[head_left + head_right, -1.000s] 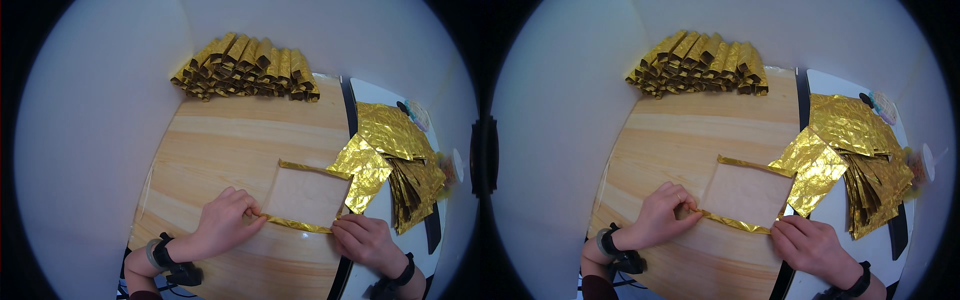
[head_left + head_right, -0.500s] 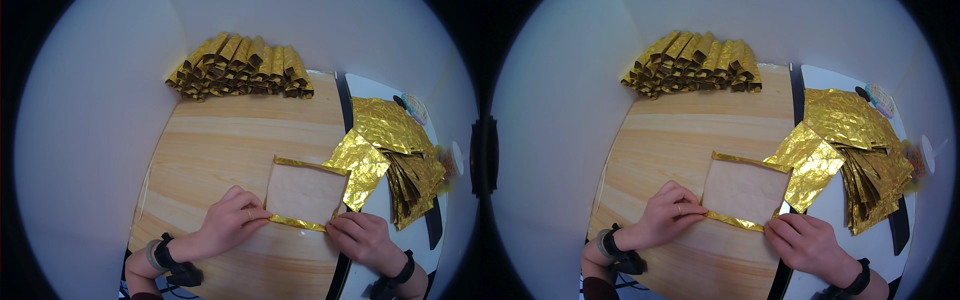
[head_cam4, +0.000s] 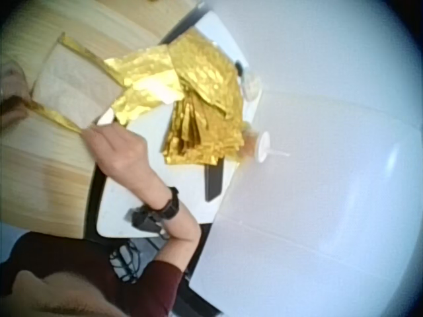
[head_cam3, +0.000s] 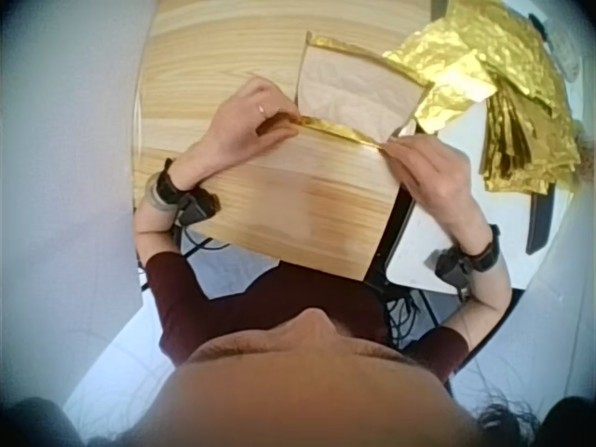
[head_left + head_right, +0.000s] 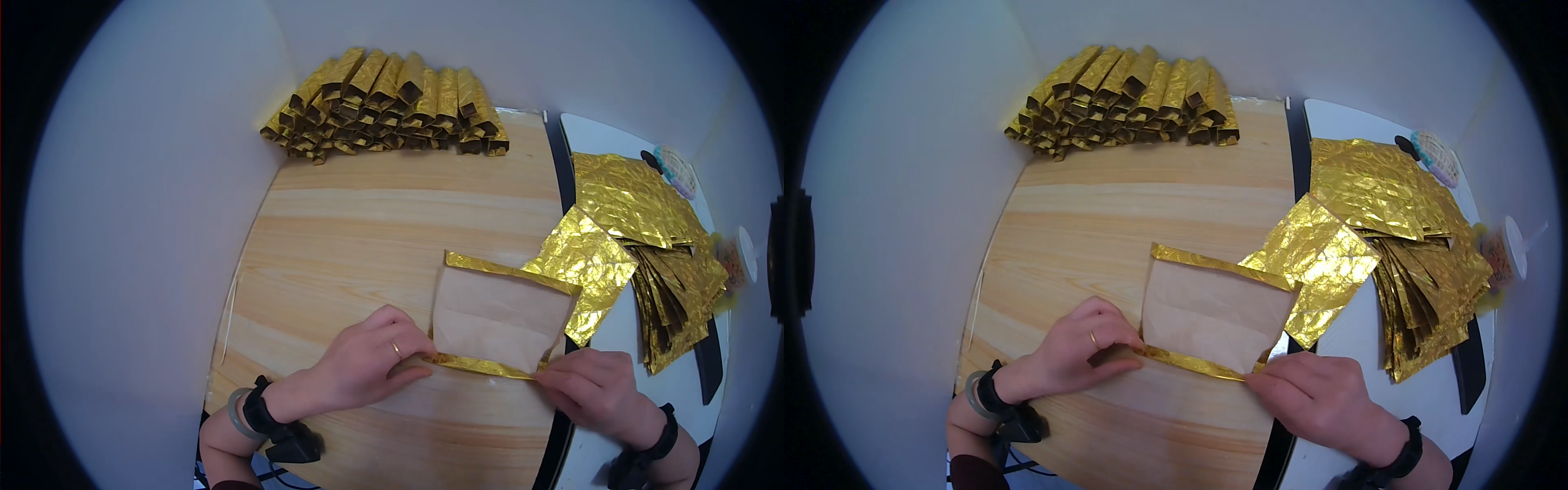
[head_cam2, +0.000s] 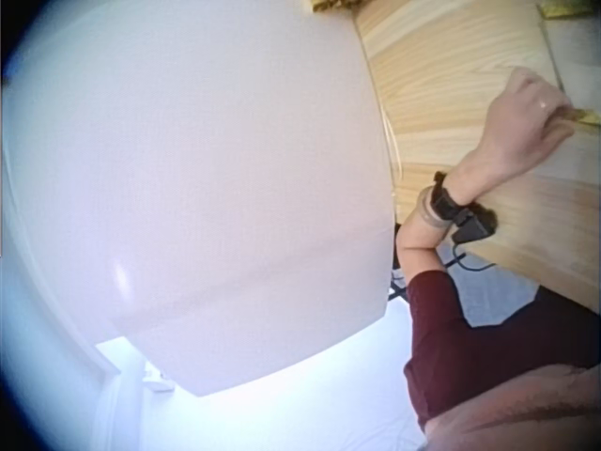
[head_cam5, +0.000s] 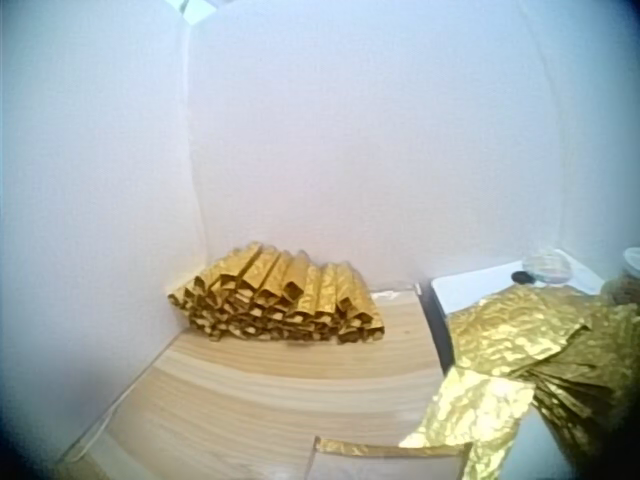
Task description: Fold gold-colored foil paper to create rectangular sleeves or envelopes.
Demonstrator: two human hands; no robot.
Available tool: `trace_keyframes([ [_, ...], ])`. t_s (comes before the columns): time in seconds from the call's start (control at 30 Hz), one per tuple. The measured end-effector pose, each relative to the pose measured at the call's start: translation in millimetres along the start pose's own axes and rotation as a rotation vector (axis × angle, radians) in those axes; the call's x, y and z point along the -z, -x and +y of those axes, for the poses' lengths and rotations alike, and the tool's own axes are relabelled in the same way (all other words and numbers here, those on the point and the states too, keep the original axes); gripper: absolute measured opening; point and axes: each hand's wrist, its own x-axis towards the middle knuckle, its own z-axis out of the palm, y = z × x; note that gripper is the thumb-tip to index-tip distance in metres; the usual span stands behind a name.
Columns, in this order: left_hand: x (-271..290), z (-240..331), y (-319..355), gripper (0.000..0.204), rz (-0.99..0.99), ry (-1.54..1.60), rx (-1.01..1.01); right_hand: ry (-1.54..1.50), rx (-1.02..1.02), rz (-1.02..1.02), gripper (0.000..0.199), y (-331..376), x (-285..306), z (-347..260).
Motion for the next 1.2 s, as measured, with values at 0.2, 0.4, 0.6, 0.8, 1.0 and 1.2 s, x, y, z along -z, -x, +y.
trace_keyframes([
  [0.2, -5, -3, -2, 0.021, 0.058, -0.266, -0.324, -0.127, -0.042, 0.001, 0.025, 0, 1, 2],
  [0.4, -1, 2, 5, 0.021, 0.044, -0.459, -0.525, 0.156, 0.110, -0.071, 0.022, -7, 4, 1],
  [0.6, -3, 19, 20, 0.035, -0.047, -0.490, -0.529, 0.163, 0.103, -0.204, 0.026, -5, 8, 1],
  [0.8, -8, 22, 21, 0.045, -0.039, -0.477, -0.494, 0.080, 0.147, -0.209, 0.029, -6, 8, 8],
  [1.0, -7, 21, 16, 0.042, -0.070, -0.422, -0.492, 0.049, 0.291, -0.244, 0.036, -23, 1, 3],
  [1.2, -11, 20, 21, 0.048, -0.073, -0.315, -0.342, 0.144, 0.332, -0.222, 0.034, -16, 0, 2],
])
